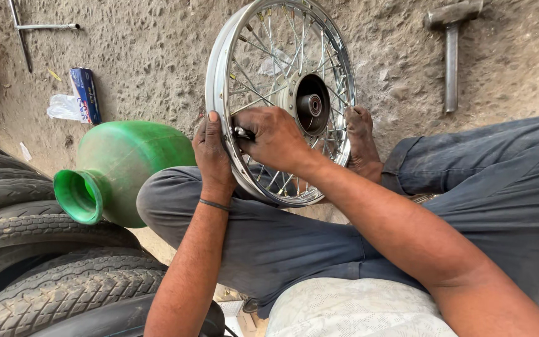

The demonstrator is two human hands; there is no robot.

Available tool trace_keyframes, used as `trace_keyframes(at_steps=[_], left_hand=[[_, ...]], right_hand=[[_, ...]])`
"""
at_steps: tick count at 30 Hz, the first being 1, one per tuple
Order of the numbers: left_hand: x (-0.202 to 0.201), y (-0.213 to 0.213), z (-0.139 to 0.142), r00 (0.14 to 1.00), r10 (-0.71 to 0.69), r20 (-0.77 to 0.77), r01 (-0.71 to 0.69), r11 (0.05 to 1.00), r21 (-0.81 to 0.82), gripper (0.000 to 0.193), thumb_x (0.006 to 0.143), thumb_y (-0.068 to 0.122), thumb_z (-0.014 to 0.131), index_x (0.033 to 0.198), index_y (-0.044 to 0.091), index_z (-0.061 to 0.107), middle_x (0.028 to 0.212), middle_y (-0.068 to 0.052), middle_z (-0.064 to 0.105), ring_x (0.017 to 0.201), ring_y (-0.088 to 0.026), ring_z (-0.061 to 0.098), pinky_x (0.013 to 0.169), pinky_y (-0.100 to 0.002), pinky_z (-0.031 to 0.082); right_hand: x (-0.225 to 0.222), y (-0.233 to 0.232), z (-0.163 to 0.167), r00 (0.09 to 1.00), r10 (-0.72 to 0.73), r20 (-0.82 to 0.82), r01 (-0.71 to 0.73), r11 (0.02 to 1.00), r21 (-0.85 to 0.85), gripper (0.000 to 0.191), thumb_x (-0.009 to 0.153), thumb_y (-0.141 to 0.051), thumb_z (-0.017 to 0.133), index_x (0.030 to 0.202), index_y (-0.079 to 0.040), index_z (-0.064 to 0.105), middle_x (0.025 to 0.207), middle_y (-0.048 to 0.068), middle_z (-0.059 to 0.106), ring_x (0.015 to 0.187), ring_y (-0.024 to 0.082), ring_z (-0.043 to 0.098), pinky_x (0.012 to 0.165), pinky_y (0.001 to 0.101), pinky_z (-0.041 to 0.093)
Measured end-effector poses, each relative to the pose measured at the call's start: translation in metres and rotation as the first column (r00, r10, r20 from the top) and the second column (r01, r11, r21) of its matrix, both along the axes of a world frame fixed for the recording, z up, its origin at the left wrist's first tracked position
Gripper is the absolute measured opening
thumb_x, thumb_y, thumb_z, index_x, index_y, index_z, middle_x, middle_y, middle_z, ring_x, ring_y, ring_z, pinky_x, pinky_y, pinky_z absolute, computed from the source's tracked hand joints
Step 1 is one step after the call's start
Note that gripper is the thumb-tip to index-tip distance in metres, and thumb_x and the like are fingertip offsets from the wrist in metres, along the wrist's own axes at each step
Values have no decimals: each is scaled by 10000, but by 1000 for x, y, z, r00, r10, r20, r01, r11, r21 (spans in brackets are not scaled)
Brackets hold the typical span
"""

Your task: The person sits on the ground and uses a spoke wrench to tighten and loosen the nipples on a bicycle wheel rim. They rotate the wheel periodically to access different spokes and continue adjusting tension across the rim.

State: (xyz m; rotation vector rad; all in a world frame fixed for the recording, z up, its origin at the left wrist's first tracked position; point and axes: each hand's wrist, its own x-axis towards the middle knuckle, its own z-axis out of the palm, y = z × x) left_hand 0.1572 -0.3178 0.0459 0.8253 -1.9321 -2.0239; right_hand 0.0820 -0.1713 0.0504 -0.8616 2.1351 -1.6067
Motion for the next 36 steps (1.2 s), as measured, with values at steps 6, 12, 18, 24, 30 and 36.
trace_keyframes(at_steps=[6,12,18,24,30,36], left_hand=[[3,-4,1,999,40,23,-41,999,17,407,1049,420,597,943,32,659,775,20,587,669,-72,506,582,-246,425],[4,-5,0,999,40,35,-41,999,11,414,1067,421,607,934,32,658,773,23,570,669,-61,486,576,-233,399],[4,-5,1,998,42,39,-43,999,18,408,1053,420,611,934,33,665,758,25,571,657,-62,486,573,-232,399],[2,-2,4,998,48,39,-46,999,-29,416,1046,419,613,939,22,676,775,19,592,675,-63,496,591,-235,415],[2,-3,2,1000,12,8,-11,996,-86,422,1082,410,595,959,12,668,811,28,569,729,-58,485,640,-235,421],[0,-2,4,999,38,0,-38,997,-64,390,1068,384,601,982,11,677,813,27,573,718,-62,484,620,-241,417]], right_hand=[[5,-7,-4,1000,19,-20,-19,1000,24,242,819,-118,788,1040,-54,716,931,88,748,810,257,735,780,403,588],[4,-9,-6,1000,30,-4,-30,998,63,245,819,-136,790,1031,-44,710,926,86,730,842,249,718,776,400,578],[3,-8,-3,997,-18,80,18,1000,8,233,809,-126,779,1024,-57,721,895,75,740,834,248,731,795,415,580],[4,-7,-4,999,-50,8,50,999,1,217,804,-142,802,975,-41,714,888,100,741,819,271,736,782,416,582],[5,-11,-5,997,1,73,-2,1000,5,213,827,-126,769,1028,-67,731,950,97,770,845,251,756,817,387,599],[4,-10,-2,993,-58,100,57,998,4,325,773,-116,818,1070,-22,726,989,160,760,867,286,739,835,415,583]])
